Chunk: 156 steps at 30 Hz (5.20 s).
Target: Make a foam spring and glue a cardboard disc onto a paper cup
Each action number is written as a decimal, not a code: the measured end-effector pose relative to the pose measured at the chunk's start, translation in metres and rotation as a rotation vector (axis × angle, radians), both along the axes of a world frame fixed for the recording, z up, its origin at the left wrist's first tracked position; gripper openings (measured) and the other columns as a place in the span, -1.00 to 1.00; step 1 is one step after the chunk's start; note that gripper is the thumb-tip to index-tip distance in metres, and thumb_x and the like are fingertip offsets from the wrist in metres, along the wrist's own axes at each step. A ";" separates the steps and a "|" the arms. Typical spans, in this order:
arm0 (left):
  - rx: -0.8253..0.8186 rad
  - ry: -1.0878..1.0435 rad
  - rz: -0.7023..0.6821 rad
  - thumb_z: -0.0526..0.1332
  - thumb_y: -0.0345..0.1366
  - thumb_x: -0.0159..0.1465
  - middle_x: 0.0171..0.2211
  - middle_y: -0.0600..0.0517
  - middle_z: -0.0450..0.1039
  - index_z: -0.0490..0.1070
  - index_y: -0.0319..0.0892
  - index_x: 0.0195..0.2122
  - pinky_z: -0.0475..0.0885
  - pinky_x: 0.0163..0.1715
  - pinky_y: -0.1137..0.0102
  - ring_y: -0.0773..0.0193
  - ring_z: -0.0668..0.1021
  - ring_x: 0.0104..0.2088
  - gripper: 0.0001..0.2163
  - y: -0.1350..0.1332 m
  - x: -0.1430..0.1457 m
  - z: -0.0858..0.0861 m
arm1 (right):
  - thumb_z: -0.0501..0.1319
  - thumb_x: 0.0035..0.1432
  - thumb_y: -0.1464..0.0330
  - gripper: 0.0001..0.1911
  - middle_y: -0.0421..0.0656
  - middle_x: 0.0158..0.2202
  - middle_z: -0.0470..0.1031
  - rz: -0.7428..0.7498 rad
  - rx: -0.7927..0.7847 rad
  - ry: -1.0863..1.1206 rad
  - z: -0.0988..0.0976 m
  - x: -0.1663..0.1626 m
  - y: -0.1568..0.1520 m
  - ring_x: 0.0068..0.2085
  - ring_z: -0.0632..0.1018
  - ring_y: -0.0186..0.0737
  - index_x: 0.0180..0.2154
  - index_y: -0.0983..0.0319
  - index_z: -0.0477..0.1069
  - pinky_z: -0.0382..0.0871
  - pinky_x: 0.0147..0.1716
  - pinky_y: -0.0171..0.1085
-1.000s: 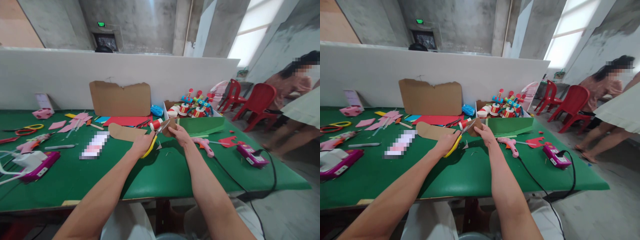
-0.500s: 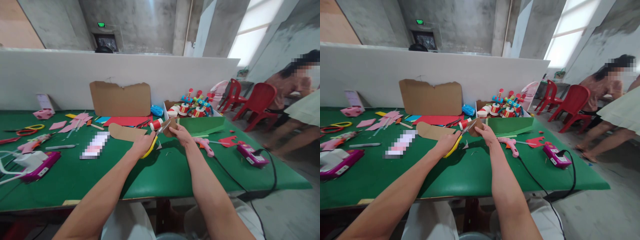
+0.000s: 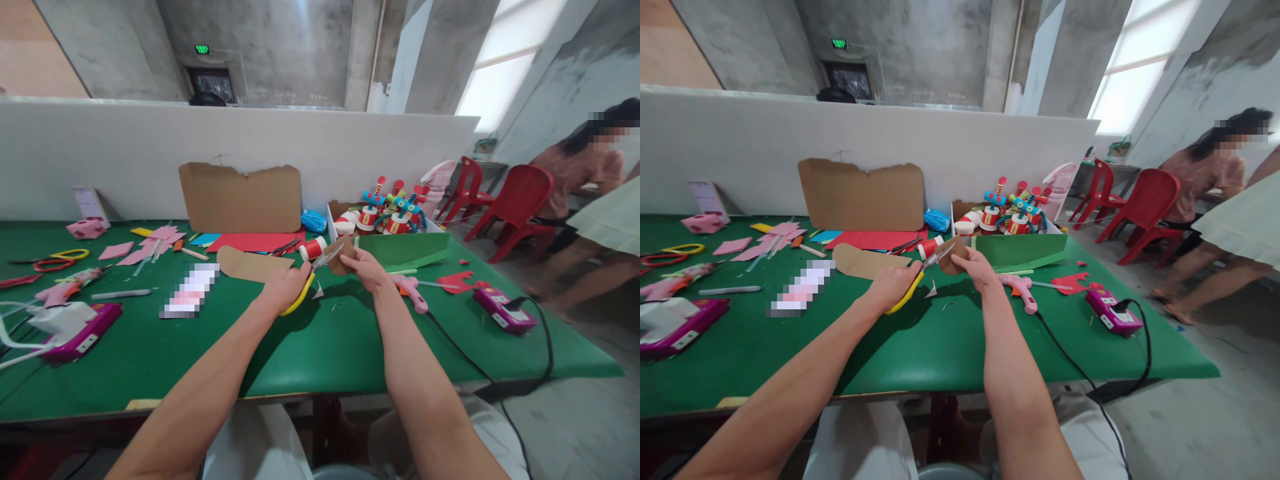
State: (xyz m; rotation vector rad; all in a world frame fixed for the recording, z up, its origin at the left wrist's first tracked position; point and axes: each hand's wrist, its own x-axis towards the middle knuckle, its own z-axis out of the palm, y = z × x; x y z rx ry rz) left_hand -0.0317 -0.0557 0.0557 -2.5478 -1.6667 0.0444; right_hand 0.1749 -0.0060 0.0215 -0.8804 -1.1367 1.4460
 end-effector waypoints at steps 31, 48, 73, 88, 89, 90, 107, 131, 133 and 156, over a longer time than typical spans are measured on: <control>-0.020 -0.100 0.074 -0.02 -0.34 0.28 -0.30 -0.17 0.52 0.20 -0.21 0.09 0.41 -0.30 0.27 0.00 0.60 -0.27 -0.66 0.005 0.000 -0.008 | 0.43 -0.19 0.24 -0.56 -0.21 -0.27 0.59 -0.312 -0.094 0.247 -0.016 -0.044 0.007 -0.25 0.57 -0.21 -0.20 0.14 0.43 0.51 -0.39 -0.29; -0.118 -0.094 0.064 -0.07 -0.42 0.28 -0.23 -0.18 0.53 0.10 -0.22 0.14 0.43 -0.28 0.27 0.03 0.59 -0.21 -0.62 0.015 0.008 0.007 | 0.50 -0.36 0.32 -0.59 -0.21 -0.41 0.61 -0.344 -0.184 0.321 -0.008 -0.042 0.018 -0.37 0.59 -0.20 -0.33 0.17 0.51 0.51 -0.43 -0.27; -0.008 -0.203 0.084 -0.03 -0.36 0.31 -0.04 -0.16 0.42 0.11 -0.19 0.14 0.43 -0.19 0.29 0.09 0.53 -0.08 -0.64 0.041 0.002 -0.022 | 0.51 -0.34 0.33 -0.62 -0.18 -0.39 0.62 -0.208 -0.081 0.344 -0.026 -0.056 0.028 -0.37 0.59 -0.26 -0.36 0.26 0.55 0.48 -0.25 -0.28; -0.028 -0.133 0.175 -0.09 -0.40 0.32 -0.20 -0.15 0.46 0.21 -0.20 0.03 0.43 -0.28 0.29 0.09 0.57 -0.23 -0.72 -0.010 0.007 0.015 | 0.50 -0.33 0.34 -0.59 -0.20 -0.38 0.62 -0.228 -0.173 0.369 0.001 -0.064 -0.017 -0.36 0.59 -0.26 -0.32 0.24 0.53 0.47 -0.30 -0.29; -0.028 -0.143 0.185 -0.09 -0.40 0.32 -0.21 -0.14 0.46 0.22 -0.20 0.02 0.42 -0.28 0.28 0.10 0.57 -0.24 -0.72 -0.021 0.007 0.013 | 0.50 -0.33 0.34 -0.59 -0.20 -0.37 0.62 -0.226 -0.185 0.374 0.002 -0.065 -0.026 -0.36 0.59 -0.26 -0.32 0.24 0.54 0.47 -0.29 -0.29; -0.014 -0.156 0.191 -0.09 -0.40 0.32 -0.21 -0.14 0.46 0.22 -0.21 0.02 0.42 -0.26 0.28 0.10 0.57 -0.23 -0.72 -0.030 0.008 0.010 | 0.50 -0.33 0.34 -0.59 -0.19 -0.37 0.62 -0.227 -0.194 0.378 0.001 -0.065 -0.036 -0.36 0.59 -0.26 -0.32 0.24 0.53 0.47 -0.29 -0.29; 0.164 -0.398 0.102 0.02 -0.32 0.28 -0.06 -0.12 0.40 0.18 -0.21 0.16 0.38 -0.10 0.33 0.15 0.46 -0.06 -0.59 -0.070 -0.008 -0.045 | 0.52 -0.41 0.38 -0.58 -0.21 -0.40 0.60 -0.190 -0.185 0.381 -0.022 -0.067 -0.085 -0.36 0.57 -0.27 -0.37 0.25 0.51 0.46 -0.25 -0.26; 0.162 -0.250 0.095 -0.07 -0.35 0.33 -0.08 -0.18 0.42 0.14 -0.25 0.19 0.42 -0.16 0.35 0.15 0.52 -0.11 -0.60 -0.072 -0.007 -0.041 | 0.52 -0.42 0.29 -0.56 -0.19 -0.42 0.60 -0.169 -0.099 0.253 -0.027 -0.057 -0.078 -0.39 0.56 -0.26 -0.37 0.26 0.53 0.42 -0.27 -0.26; 0.139 -0.242 0.092 -0.09 -0.34 0.35 -0.08 -0.18 0.43 0.15 -0.25 0.18 0.42 -0.15 0.33 0.15 0.52 -0.11 -0.62 -0.072 -0.009 -0.039 | 0.51 -0.42 0.29 -0.57 -0.20 -0.43 0.59 -0.160 -0.093 0.240 -0.027 -0.057 -0.077 -0.40 0.56 -0.27 -0.39 0.26 0.53 0.43 -0.29 -0.27; 0.051 -0.198 0.069 -0.11 -0.33 0.36 -0.18 -0.16 0.47 0.24 -0.23 0.03 0.43 -0.24 0.33 0.14 0.55 -0.18 -0.71 -0.075 -0.011 -0.026 | 0.52 -0.42 0.29 -0.56 -0.18 -0.42 0.61 -0.111 -0.082 0.232 -0.023 -0.054 -0.077 -0.38 0.59 -0.24 -0.36 0.26 0.55 0.44 -0.25 -0.25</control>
